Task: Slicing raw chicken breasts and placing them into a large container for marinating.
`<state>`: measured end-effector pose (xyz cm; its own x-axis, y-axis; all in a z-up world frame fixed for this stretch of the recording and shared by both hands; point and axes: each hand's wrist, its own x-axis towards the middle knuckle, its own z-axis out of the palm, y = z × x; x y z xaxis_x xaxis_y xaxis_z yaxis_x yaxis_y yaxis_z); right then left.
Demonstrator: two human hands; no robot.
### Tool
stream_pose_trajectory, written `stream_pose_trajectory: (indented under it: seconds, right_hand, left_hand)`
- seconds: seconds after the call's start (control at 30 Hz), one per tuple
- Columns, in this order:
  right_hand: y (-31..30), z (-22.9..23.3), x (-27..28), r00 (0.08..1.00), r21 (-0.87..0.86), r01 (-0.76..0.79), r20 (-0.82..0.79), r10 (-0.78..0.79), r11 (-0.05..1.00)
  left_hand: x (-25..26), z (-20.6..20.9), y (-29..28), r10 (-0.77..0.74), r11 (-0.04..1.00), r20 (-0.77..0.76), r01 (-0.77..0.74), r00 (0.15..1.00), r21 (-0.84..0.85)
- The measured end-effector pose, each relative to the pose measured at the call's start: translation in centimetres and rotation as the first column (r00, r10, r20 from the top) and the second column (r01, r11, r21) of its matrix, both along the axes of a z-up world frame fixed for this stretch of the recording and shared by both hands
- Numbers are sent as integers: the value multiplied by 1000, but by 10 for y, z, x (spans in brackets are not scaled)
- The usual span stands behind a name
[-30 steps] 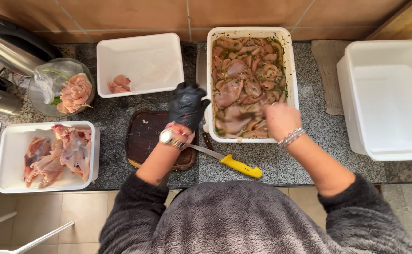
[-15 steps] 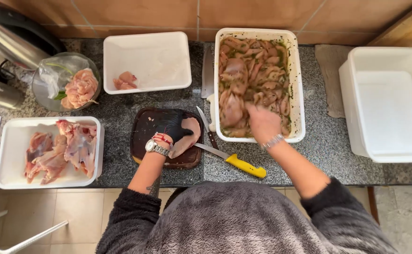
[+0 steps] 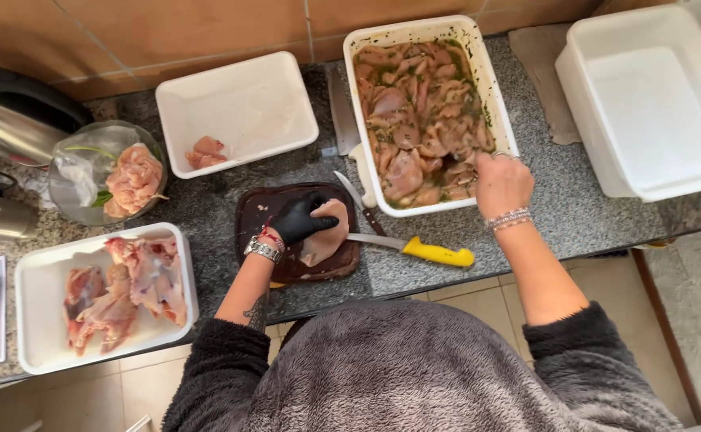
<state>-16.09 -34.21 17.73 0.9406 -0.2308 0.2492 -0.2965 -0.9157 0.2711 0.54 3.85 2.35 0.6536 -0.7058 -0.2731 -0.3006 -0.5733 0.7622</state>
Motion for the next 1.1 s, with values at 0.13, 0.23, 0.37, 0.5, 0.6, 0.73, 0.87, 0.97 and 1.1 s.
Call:
stream_pose_trajectory:
  seconds: [0.13, 0.23, 0.37, 0.5, 0.6, 0.73, 0.87, 0.97, 1.1]
  right_hand:
    - [6, -30, -5, 996, 26, 26, 79, -28, 999]
    - [44, -27, -30, 991, 18, 11, 131, -13, 1000]
    - [100, -37, -70, 918, 176, -296, 325, 228, 939]
    - [121, -61, -95, 985, 504, -140, 160, 67, 852]
    - [105, -96, -102, 980, 514, 177, -170, -102, 840]
    - [85, -117, -99, 970, 499, 182, -230, -73, 848]
    - [90, -105, -104, 980, 521, 0, -170, 104, 853]
    - [104, -75, -104, 962, 671, 5, -205, 178, 741]
    - [121, -69, -102, 976, 766, 46, -170, 133, 641]
  left_hand:
    - [1, 14, 33, 148, 976, -220, -178, 964, -126]
    - [-2, 7, 51, 110, 947, -340, -202, 934, -248]
    - [12, -38, 26, 62, 998, 27, -62, 998, 29]
    - [18, -67, -3, 161, 954, 141, -190, 977, 231]
    - [16, -17, 10, 25, 999, 126, -29, 992, 27]
    - [5, 46, 51, 91, 980, -244, -130, 966, -150]
    - [-2, 128, 91, 22, 956, -393, -135, 919, -262]
    - [13, 82, 73, -72, 997, -161, 73, 984, 4]
    - [31, -2, 27, -99, 995, -21, 98, 995, -13]
